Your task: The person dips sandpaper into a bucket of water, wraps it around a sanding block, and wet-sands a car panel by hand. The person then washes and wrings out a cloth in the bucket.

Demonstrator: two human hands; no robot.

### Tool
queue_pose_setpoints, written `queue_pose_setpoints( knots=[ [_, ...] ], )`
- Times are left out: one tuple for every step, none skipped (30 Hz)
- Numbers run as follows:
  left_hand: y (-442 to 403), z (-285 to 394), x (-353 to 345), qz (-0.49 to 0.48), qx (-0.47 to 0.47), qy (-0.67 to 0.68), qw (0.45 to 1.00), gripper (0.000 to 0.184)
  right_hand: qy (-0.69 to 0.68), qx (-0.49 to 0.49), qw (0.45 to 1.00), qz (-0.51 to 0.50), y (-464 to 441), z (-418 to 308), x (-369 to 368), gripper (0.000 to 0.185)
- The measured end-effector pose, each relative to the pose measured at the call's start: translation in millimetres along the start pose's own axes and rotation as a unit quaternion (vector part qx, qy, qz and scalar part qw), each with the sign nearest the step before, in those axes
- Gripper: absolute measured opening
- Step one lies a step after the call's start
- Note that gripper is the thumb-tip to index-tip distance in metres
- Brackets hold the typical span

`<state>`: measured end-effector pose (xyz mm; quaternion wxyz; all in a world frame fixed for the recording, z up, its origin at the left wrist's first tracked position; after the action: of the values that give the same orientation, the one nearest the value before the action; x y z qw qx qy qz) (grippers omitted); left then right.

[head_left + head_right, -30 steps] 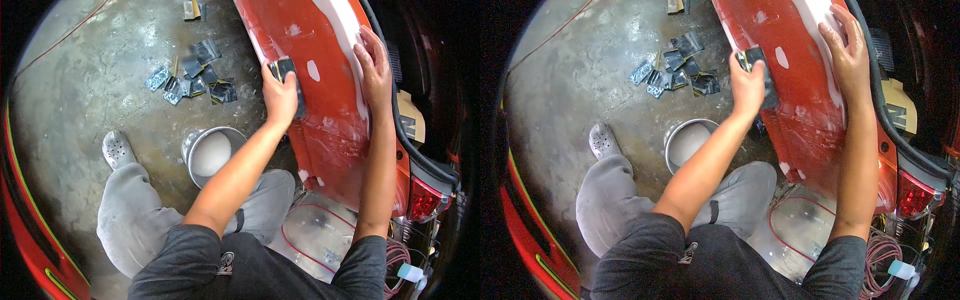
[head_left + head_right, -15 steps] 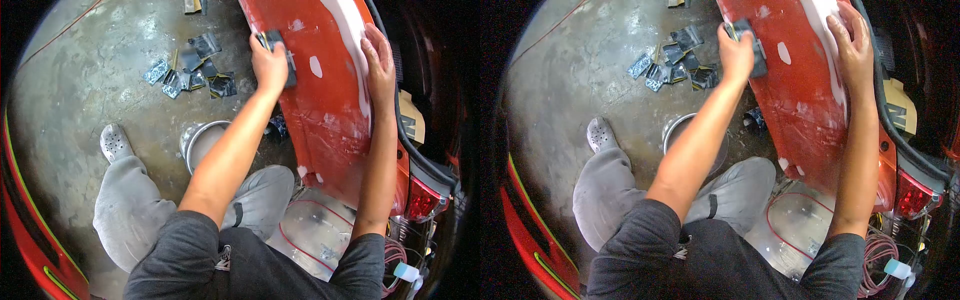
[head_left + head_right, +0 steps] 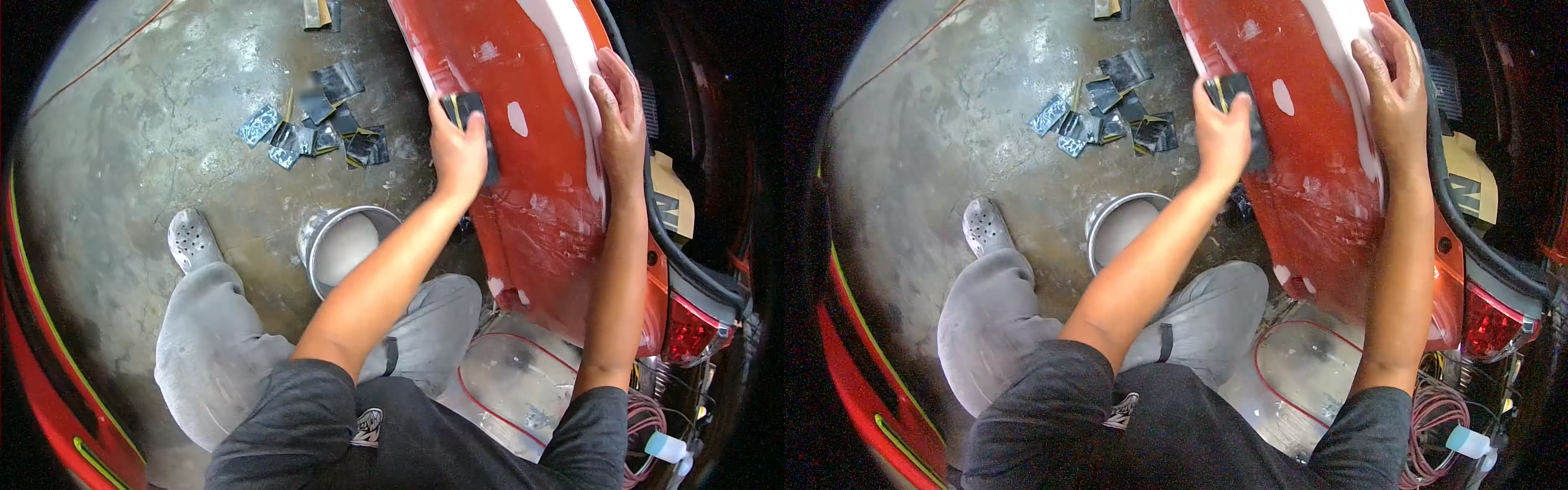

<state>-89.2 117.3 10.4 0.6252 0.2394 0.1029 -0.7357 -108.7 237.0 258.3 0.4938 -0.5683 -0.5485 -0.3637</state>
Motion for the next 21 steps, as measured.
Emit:
queue_pose_setpoints(
  knots=[
    [-20, 0, 6, 0.014, -0.011, 0.016, 1.000, 0.064, 0.006, -0.007, 1.000, -0.011, -1, 3, 0, 0.052],
    [-43, -3, 12, 0.025, -0.017, 0.031, 0.999, 0.062, 0.011, -0.020, 0.999, -0.023, 2, 5, 1, 0.055],
    [-55, 9, 18, 0.001, 0.034, 0.054, 0.998, 0.057, -0.003, -0.031, 0.999, -0.024, 1, -2, 0, 0.053],
    [-55, 8, 17, 0.009, 0.036, 0.047, 0.998, 0.055, -0.011, -0.039, 0.999, -0.020, 4, -2, -1, 0.053],
    [-43, 12, 16, 0.023, 0.011, 0.015, 1.000, 0.056, -0.020, -0.041, 0.999, -0.015, 2, -3, -2, 0.053],
    [-22, 13, 11, 0.035, -0.016, -0.018, 0.999, 0.058, -0.030, -0.044, 0.999, -0.007, 1, -2, -3, 0.053],
    [-2, -2, 1, 0.011, 0.018, -0.001, 1.000, 0.061, -0.024, -0.027, 0.999, -0.010, 1, 2, -3, 0.052],
    [15, -2, -5, 0.038, -0.041, 0.005, 0.998, 0.064, -0.027, -0.029, 0.999, -0.007, 0, 3, -3, 0.052],
    [12, 0, -3, 0.033, -0.018, 0.005, 0.999, 0.063, -0.029, -0.034, 0.999, -0.005, 1, 2, -3, 0.052],
    [8, -1, 2, 0.028, 0.005, 0.007, 1.000, 0.061, -0.030, -0.039, 0.999, -0.004, 3, 2, -3, 0.052],
    [-15, -20, 4, 0.009, 0.037, 0.039, 0.998, 0.059, -0.020, -0.036, 0.999, -0.009, 4, 4, -1, 0.052],
    [-32, -13, 12, -0.001, 0.046, 0.047, 0.998, 0.058, -0.020, -0.037, 0.999, -0.011, 4, 5, 0, 0.053],
    [-32, -12, 14, 0.020, 0.030, 0.020, 0.999, 0.055, -0.007, -0.039, 0.999, -0.011, 5, 3, 0, 0.053],
    [-33, -8, 16, 0.043, 0.009, -0.008, 0.999, 0.053, 0.005, -0.037, 0.999, -0.008, 3, 1, 0, 0.054],
    [-21, -8, 11, 0.039, 0.005, -0.001, 0.999, 0.055, 0.012, -0.034, 0.999, -0.010, 2, 1, 0, 0.054],
    [0, -11, 4, 0.032, 0.000, 0.005, 0.999, 0.056, 0.019, -0.031, 0.999, -0.010, 4, 4, 0, 0.054],
    [16, -19, -3, 0.041, -0.013, -0.019, 0.999, 0.059, 0.026, -0.028, 0.999, -0.011, 3, 5, 0, 0.055],
    [18, -11, -2, 0.065, -0.050, -0.077, 0.994, 0.060, 0.025, -0.029, 0.999, -0.008, 2, 2, 0, 0.055],
    [11, -17, 0, 0.046, -0.032, -0.053, 0.997, 0.060, 0.024, -0.034, 0.999, -0.008, 5, -1, 0, 0.055],
    [-5, -24, 6, 0.031, -0.013, -0.027, 0.999, 0.059, 0.024, -0.036, 0.999, -0.011, 5, -3, -1, 0.056],
    [-26, -26, 13, 0.021, -0.015, 0.009, 1.000, 0.057, -0.049, -0.034, 0.998, -0.003, 4, 8, -3, 0.057]
  ],
)
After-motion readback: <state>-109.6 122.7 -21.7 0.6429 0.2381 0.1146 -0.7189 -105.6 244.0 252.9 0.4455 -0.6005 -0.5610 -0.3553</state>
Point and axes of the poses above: each hand's wrist, its own y-axis away from the middle knuckle, its own x-axis out of the back of the hand, z = x × y, the point moved 7 cm from there along -y, towards the middle knuckle, and after that the axes turned 14 degrees about -z, right-handed, at the moved point
